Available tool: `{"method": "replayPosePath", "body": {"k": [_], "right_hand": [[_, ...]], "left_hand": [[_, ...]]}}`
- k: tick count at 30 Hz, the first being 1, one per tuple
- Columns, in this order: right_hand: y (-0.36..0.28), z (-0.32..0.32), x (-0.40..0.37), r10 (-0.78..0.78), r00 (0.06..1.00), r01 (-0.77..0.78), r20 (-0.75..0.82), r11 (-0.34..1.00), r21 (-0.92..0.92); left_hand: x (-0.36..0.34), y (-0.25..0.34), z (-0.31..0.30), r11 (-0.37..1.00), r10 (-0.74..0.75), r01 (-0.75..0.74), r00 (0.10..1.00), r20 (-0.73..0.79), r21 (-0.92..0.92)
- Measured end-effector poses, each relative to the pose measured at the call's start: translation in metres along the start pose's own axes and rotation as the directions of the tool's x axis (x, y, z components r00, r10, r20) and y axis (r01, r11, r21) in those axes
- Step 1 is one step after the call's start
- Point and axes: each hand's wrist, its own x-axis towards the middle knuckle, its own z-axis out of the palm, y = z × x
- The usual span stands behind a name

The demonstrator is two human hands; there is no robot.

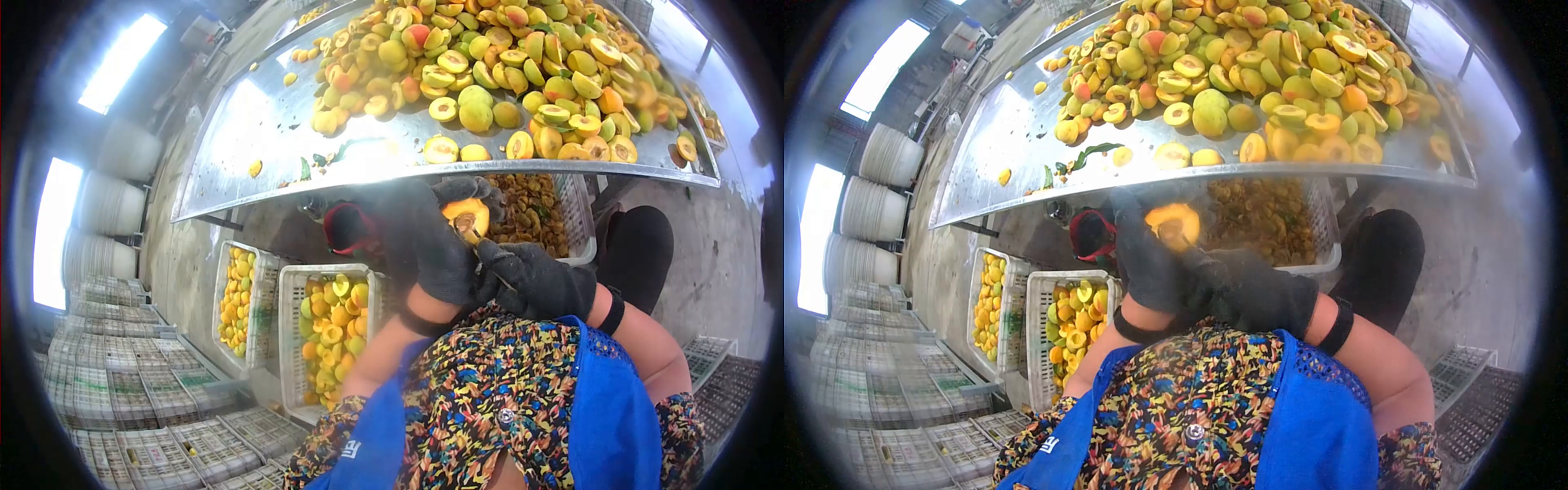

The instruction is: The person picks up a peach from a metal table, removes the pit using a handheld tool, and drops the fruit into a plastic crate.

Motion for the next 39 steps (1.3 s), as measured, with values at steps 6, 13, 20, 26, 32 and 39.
{"method": "replayPosePath", "body": {"k": [6,13,20,26,32,39], "right_hand": [[-0.037,0.001,0.0,0.508,0.854,-0.504,0.118,0.748,0.432],[-0.002,-0.013,-0.006,0.366,0.851,-0.522,0.377,0.498,0.693],[0.014,-0.02,-0.003,0.457,0.765,-0.582,0.454,0.188,0.791],[0.04,-0.046,-0.017,0.597,0.785,-0.529,0.165,0.508,0.68],[0.106,-0.048,-0.026,0.561,0.74,-0.606,-0.371,0.796,-0.005],[0.059,-0.06,-0.034,0.39,0.832,-0.5,-0.395,0.836,-0.227]], "left_hand": [[0.004,-0.001,-0.004,0.999,-0.036,0.039,0.996,0.082,-0.032],[0.012,-0.024,-0.005,0.899,-0.001,0.155,0.936,0.351,-0.411],[-0.001,-0.043,0.012,0.266,-0.148,0.528,0.849,0.507,-0.807],[0.026,-0.082,0.008,0.915,-0.059,0.023,0.995,-0.078,-0.402],[0.029,-0.154,-0.195,0.973,-0.094,0.025,0.952,-0.292,-0.231],[-0.097,-0.329,-0.329,0.758,-0.137,0.33,0.924,-0.358,0.563]]}}
